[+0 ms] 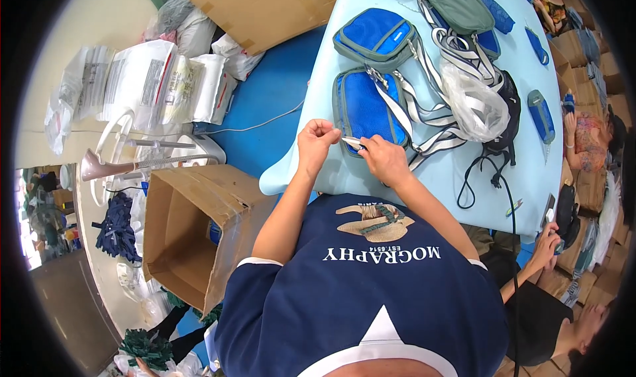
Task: Trimming loose threads and inspecting small fabric bags at a workshop table.
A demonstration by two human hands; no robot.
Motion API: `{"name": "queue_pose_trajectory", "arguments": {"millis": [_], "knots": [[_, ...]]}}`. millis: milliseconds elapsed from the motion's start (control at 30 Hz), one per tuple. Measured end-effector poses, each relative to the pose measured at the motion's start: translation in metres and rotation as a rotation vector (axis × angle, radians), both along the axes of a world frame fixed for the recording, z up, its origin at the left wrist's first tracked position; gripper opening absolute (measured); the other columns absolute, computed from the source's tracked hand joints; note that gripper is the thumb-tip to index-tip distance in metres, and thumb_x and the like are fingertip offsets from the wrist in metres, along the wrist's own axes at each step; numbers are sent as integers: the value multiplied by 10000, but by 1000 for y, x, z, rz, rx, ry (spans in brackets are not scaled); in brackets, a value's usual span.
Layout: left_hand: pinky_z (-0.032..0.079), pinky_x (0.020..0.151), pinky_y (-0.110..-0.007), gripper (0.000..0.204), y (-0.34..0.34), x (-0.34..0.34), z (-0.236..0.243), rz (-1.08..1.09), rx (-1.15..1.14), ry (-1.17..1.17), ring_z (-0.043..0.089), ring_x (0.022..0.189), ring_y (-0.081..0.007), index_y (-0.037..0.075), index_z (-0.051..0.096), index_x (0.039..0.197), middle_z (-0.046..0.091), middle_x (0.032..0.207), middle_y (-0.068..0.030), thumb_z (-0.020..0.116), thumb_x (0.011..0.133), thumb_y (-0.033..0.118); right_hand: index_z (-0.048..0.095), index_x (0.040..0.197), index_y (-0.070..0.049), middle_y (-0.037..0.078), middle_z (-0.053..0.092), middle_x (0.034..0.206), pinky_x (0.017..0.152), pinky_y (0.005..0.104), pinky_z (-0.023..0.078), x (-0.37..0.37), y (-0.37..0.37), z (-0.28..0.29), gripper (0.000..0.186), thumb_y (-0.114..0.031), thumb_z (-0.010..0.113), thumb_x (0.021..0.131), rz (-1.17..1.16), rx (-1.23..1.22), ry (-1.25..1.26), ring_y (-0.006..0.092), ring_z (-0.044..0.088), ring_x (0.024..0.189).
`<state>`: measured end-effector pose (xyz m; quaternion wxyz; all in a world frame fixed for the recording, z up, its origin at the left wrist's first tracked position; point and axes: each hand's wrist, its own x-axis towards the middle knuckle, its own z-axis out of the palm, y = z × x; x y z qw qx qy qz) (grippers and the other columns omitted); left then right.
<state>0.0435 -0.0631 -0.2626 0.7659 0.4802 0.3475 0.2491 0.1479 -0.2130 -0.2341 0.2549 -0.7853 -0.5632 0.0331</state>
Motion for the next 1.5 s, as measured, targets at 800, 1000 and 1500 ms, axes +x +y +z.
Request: {"name": "queue_pose_trajectory", "arguments": {"millis": [800, 1000, 1500], "knots": [[476, 549, -315, 120, 68, -39, 7, -815, 647, 686, 602, 602, -201, 39, 570, 732, 616, 645, -96, 637, 783, 124, 602, 938, -68, 91, 576, 798, 589, 375, 475, 32, -6, 8, 218, -179, 641, 754, -55, 76, 316, 296, 593, 685], [470, 606, -365, 200, 61, 68, 47, 19, 1073, 329, 591, 648, -289, 45, 648, 786, 615, 713, -112, 640, 776, 245, 568, 1065, 28, 192, 616, 939, 756, 323, 466, 100, 6, -7, 383, -240, 639, 800, -410, 398, 503, 254, 605, 839], [478, 649, -412, 98, 85, 181, 11, -355, 1628, 624, 586, 722, -322, 23, 554, 799, 572, 779, -158, 515, 796, 113, 539, 780, 28, 211, 601, 734, 657, 437, 456, 151, 93, -7, 468, -419, 668, 730, -791, 131, 558, 386, 588, 726]]}}
